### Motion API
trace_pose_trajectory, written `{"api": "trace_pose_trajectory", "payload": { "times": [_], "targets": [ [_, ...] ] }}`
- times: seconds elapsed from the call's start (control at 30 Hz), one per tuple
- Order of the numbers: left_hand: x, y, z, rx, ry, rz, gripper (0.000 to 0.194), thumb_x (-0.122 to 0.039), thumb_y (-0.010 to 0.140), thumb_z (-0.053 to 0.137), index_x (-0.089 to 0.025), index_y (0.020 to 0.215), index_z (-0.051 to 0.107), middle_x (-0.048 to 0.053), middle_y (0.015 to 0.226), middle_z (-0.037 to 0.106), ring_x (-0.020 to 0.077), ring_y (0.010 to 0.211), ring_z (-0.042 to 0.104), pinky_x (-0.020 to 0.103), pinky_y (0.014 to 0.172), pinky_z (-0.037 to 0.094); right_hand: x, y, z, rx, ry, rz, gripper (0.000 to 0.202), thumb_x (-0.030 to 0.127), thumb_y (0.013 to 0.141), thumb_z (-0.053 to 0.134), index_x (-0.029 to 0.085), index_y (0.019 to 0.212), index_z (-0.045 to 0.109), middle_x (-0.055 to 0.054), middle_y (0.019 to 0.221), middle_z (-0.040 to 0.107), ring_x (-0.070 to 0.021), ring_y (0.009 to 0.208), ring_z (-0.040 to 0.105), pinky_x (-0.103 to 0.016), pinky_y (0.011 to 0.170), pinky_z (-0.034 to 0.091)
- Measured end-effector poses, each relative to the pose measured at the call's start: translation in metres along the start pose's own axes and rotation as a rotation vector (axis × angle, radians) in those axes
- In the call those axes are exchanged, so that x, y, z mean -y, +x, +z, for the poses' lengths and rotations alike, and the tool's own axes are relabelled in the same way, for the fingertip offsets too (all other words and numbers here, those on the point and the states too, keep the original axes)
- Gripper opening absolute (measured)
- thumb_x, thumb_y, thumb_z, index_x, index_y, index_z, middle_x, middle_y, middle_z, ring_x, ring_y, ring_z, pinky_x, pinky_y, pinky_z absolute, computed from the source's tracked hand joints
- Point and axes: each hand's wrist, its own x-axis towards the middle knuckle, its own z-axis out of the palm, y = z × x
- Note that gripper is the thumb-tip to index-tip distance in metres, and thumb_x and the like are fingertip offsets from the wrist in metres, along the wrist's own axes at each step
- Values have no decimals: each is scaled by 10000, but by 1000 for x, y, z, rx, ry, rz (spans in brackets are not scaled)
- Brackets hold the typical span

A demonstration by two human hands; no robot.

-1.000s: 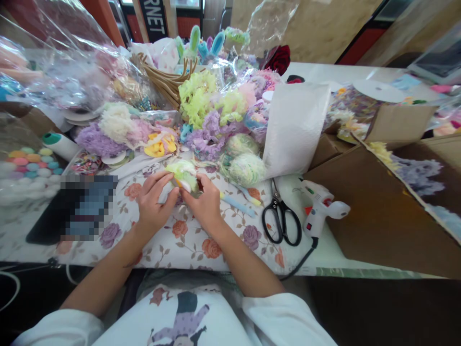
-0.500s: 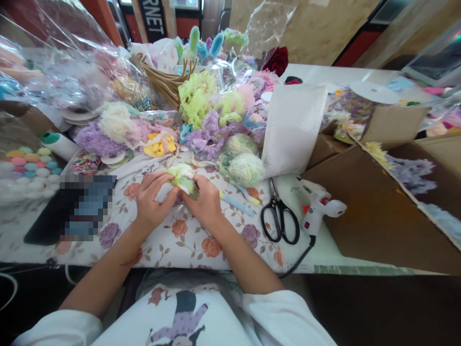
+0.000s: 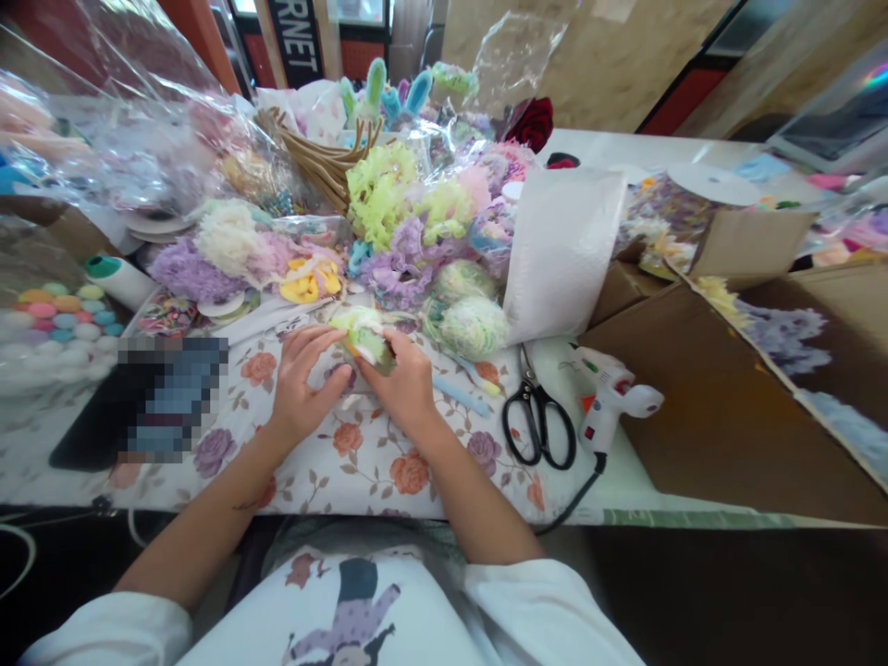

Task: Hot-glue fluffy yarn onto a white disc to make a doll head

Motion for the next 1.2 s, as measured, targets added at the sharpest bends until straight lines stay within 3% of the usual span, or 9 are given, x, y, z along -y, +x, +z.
{"api": "trace_pose_trajectory", "payload": {
  "times": [0.47,0.8,1.2],
  "targets": [
    [-1,0,3,-43,95,10,197,-236,854,604,-198,1040,655,88,1038,662,234,1045,586,429,970,471,-7,-5,8,-49,-88,-181,320,491,817,625,201,951,640,-46,780,688,-201,676,628,-309,664,495],
    [2,0,1,-20,-8,2,348,-206,855,605,-170,1201,597,107,1140,670,235,1137,569,428,1026,449,-5,0,5,-80,-22,-122,352,453,794,656,186,1023,644,-61,851,708,-208,707,629,-325,679,505],
    [2,1,3,-77,70,59,235,-214,836,613,-179,1068,618,95,1042,677,240,1062,583,442,984,464,-8,-3,5,-85,-88,-254,313,486,847,624,205,985,625,-49,822,693,-201,693,633,-303,660,488]
  ]
}}
